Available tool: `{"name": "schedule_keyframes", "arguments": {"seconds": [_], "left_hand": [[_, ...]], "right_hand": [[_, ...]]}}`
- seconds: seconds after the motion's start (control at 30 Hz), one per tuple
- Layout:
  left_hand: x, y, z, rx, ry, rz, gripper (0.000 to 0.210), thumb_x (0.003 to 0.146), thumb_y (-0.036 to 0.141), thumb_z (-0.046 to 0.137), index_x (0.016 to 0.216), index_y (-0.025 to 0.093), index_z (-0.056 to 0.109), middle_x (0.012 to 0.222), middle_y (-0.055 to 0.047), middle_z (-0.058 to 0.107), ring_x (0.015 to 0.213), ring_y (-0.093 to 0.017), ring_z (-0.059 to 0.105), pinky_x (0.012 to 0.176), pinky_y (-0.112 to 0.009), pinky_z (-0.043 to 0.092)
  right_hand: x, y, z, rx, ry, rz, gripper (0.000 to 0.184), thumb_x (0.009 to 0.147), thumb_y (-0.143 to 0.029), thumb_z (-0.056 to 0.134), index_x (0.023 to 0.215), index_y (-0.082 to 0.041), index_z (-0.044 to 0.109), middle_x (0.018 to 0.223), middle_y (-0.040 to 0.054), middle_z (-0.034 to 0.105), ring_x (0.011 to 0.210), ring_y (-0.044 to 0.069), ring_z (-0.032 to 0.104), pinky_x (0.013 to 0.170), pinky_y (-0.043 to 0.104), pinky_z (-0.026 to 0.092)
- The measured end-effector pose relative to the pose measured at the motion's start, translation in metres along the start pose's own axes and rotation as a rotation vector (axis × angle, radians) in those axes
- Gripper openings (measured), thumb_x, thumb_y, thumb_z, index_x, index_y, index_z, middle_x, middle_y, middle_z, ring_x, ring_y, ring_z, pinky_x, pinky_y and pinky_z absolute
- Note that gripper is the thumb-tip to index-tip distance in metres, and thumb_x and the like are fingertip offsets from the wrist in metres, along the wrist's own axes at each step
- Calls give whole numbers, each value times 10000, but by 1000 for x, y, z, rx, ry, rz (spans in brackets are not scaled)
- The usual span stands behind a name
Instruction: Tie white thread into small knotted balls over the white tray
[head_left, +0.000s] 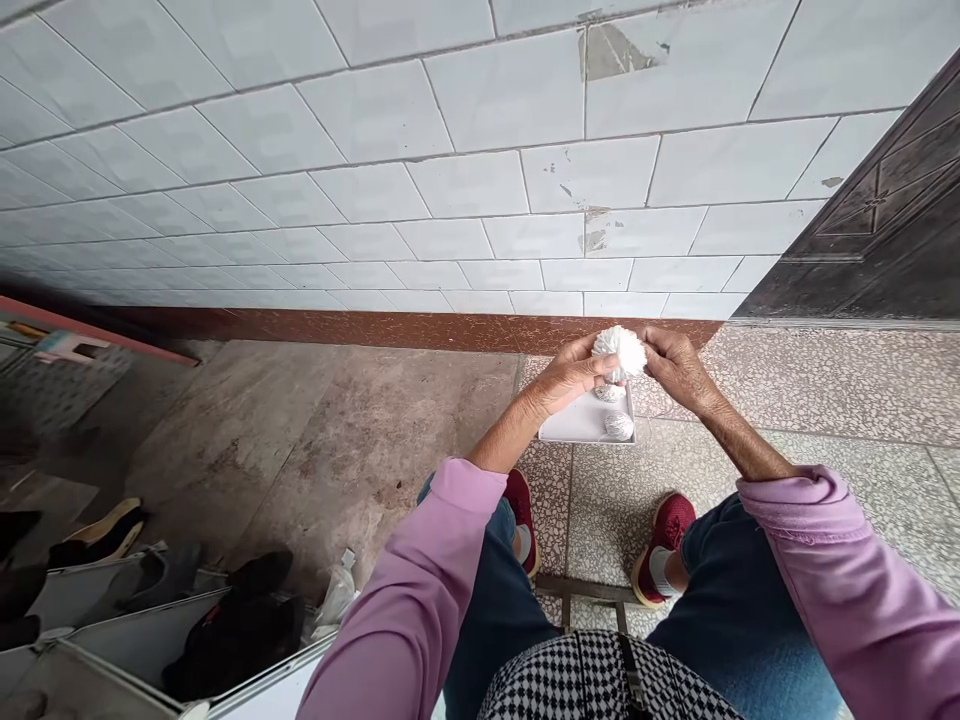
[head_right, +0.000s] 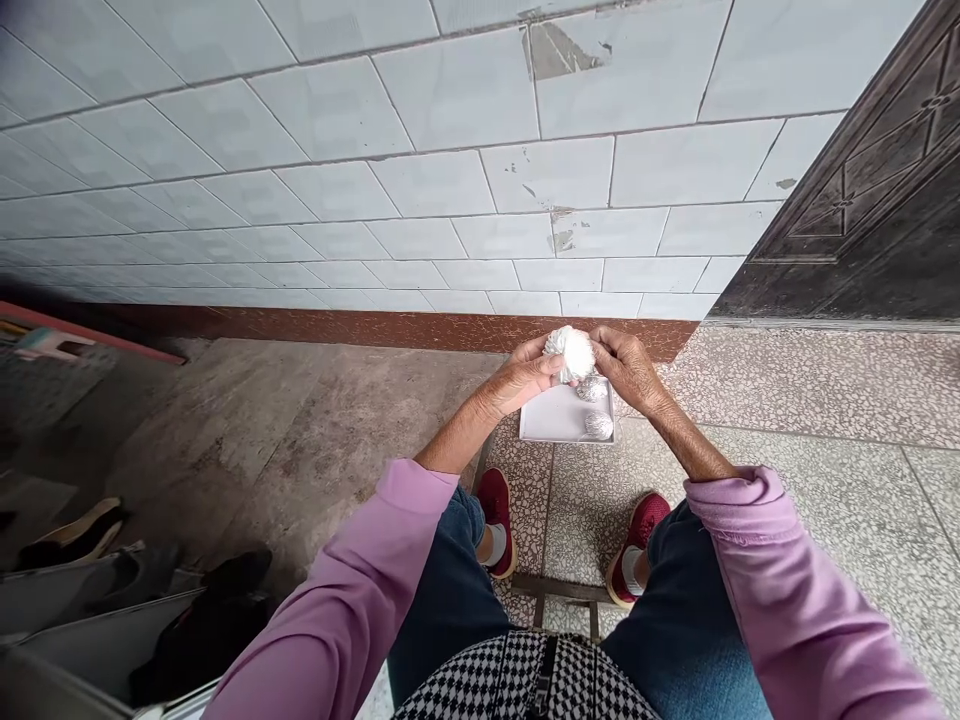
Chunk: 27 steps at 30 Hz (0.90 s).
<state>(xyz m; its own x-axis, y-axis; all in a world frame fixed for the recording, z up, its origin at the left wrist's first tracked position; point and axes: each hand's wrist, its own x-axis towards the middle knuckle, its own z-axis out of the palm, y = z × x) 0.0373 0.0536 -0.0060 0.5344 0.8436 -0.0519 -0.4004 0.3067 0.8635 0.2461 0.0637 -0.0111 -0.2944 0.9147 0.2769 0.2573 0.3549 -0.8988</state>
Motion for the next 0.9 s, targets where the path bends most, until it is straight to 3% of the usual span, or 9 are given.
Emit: {"name": "schedule_keyframes", "arguments": {"seconds": [0.1,0.3,0.6,0.77,0.9], "left_hand": [[3,-2,-3,-40,75,33,605,652,433,988,1129,164,731,1124,-112,731,991,-211,690,878,-379,587],[8,-2,-10,-24,182,65,627,622,435,992,1114,161,717,1121,-105,738,972,-196,688,849,-350,567],[8,1,-24,279,357,129,700,638,432,954,1214,176,651,1161,-102,740,994,-210,693,843,-326,558],[7,2,-24,605,302,112,505,737,392,874,1154,157,714,1075,-79,739,994,-207,670,851,-317,552],[6,-1,-19,492,167,-3,522,825,497,790,1209,153,715,1150,-120,720,999,-222,674,772,-321,586]], "right_hand": [[-1,3,0,-100,-56,-16,386,1029,-462,572,736,-216,522,644,-15,468,602,135,397,591,312,316],[-2,4,7,-285,-160,-68,271,1019,-349,515,792,-210,565,696,16,584,637,160,497,640,323,351],[-7,-11,12,-173,-301,-119,449,1094,-501,504,800,-190,642,659,-3,549,616,148,482,627,307,351],[-5,-23,7,-56,-214,-101,535,1063,-650,577,804,-190,669,678,-4,550,615,142,471,612,307,360],[0,-23,-1,-10,-74,-75,568,1011,-725,635,779,-206,648,650,-15,500,610,144,444,600,312,350]]}}
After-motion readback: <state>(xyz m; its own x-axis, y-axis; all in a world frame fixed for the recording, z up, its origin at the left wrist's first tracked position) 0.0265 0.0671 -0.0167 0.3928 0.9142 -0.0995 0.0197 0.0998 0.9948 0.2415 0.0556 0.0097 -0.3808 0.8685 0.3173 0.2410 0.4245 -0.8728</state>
